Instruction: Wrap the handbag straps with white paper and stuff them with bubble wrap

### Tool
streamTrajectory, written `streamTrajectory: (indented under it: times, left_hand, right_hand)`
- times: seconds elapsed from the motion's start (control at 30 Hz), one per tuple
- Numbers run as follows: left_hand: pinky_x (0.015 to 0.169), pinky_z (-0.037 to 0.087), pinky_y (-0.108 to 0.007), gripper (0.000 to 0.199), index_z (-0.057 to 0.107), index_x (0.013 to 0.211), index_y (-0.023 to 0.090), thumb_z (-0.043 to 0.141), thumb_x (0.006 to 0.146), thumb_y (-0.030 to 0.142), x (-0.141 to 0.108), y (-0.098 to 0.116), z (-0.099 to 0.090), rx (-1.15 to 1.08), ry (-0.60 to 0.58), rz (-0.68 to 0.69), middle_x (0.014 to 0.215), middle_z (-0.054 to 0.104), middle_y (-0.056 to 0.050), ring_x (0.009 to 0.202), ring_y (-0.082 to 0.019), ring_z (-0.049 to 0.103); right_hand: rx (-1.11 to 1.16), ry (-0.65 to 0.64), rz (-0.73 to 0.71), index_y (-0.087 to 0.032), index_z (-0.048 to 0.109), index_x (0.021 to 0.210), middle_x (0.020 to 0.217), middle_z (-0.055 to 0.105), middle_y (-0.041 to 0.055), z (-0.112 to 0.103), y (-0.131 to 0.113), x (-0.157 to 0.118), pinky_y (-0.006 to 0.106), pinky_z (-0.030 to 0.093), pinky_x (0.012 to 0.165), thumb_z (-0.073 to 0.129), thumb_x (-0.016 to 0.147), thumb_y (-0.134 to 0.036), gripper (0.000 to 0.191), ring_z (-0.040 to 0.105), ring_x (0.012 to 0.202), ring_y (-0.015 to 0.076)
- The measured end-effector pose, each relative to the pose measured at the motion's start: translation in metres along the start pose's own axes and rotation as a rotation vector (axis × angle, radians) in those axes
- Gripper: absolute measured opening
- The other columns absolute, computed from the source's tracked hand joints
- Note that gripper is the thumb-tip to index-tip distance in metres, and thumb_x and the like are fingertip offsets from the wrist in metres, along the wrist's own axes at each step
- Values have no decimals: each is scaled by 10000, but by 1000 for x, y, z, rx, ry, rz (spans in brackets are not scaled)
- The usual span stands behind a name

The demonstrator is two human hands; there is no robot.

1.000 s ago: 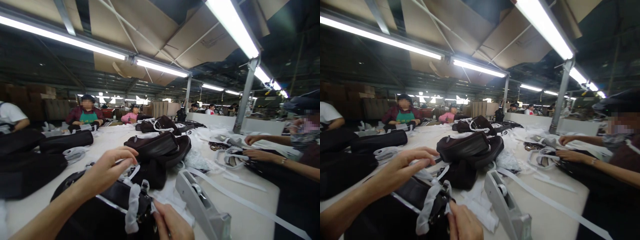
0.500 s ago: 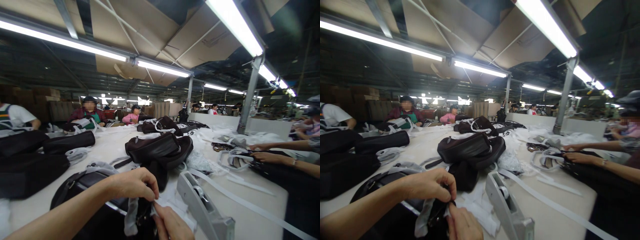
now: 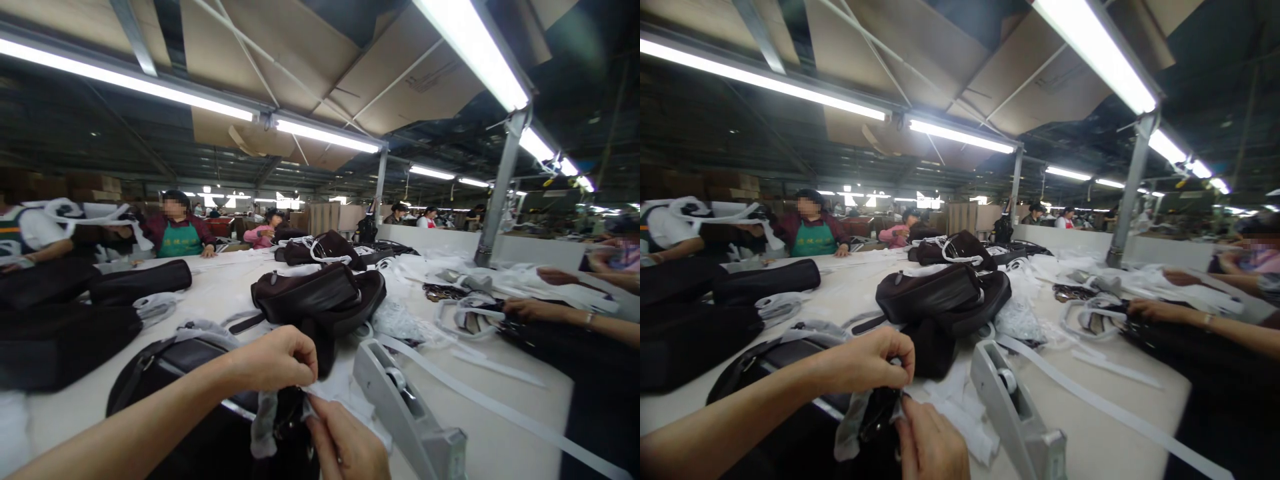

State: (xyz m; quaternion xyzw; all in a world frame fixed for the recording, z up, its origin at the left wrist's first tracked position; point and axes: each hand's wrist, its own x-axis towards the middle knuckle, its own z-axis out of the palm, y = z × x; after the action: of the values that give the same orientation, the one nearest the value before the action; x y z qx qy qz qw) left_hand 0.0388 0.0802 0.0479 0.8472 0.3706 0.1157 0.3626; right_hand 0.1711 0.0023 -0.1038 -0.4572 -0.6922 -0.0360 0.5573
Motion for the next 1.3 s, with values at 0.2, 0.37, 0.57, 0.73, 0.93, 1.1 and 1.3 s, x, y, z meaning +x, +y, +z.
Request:
streamTrajectory:
  times: [0.2,0.37,0.57,0.73,0.93,1.1,1.3]
  left_hand:
    - [676,402,-255,142,627,642,179,509,644,100,-8,12,20,51,264,86,725,638,12,756,-163,580]
    - [744,401,-309,153,564,662,177,490,682,45,-35,1,47,151,519,370,746,609,-4,792,-176,549]
    - [828,393,-372,233,602,813,178,442,935,62,-55,-24,75,525,751,719,828,623,-44,870,-216,508]
    - [936,382,-369,248,652,883,173,449,951,49,-54,-30,84,578,871,757,854,631,-42,915,-213,501]
    - [1064,366,-398,292,671,1092,148,467,917,32,-54,-48,93,709,865,741,968,673,-76,1025,-234,532]
    - [813,507,-331,283,686,927,179,421,933,78,-61,-37,82,404,707,719,865,632,-86,902,-224,561]
    - [838,484,-305,247,704,916,201,458,937,185,-62,-10,48,21,515,349,994,648,-67,942,-196,606]
  right_hand:
    - [144,-153,204,-218,686,940,769,737,30,-15,-6,21,232,462,605,441,994,-306,266,710,688,187]
    - [212,-328,271,-197,666,821,730,698,14,-29,-10,33,238,391,609,428,993,-309,314,647,681,166]
    - [336,-447,442,-186,658,697,679,631,-1,-38,-22,48,256,370,633,486,911,-321,306,577,697,171]
    - [306,-513,476,-190,730,744,794,662,17,-46,-22,62,269,397,735,552,856,-262,223,587,796,182]
    - [287,-659,466,-155,712,714,592,521,-33,-55,-22,77,240,338,565,536,841,-173,218,471,591,125]
    - [266,-741,421,-139,728,715,552,495,-45,-61,-24,89,220,293,510,546,835,-186,223,435,548,101]
    - [239,-777,380,-162,600,584,506,458,-60,-65,-26,96,221,268,485,540,807,-161,231,409,504,86]
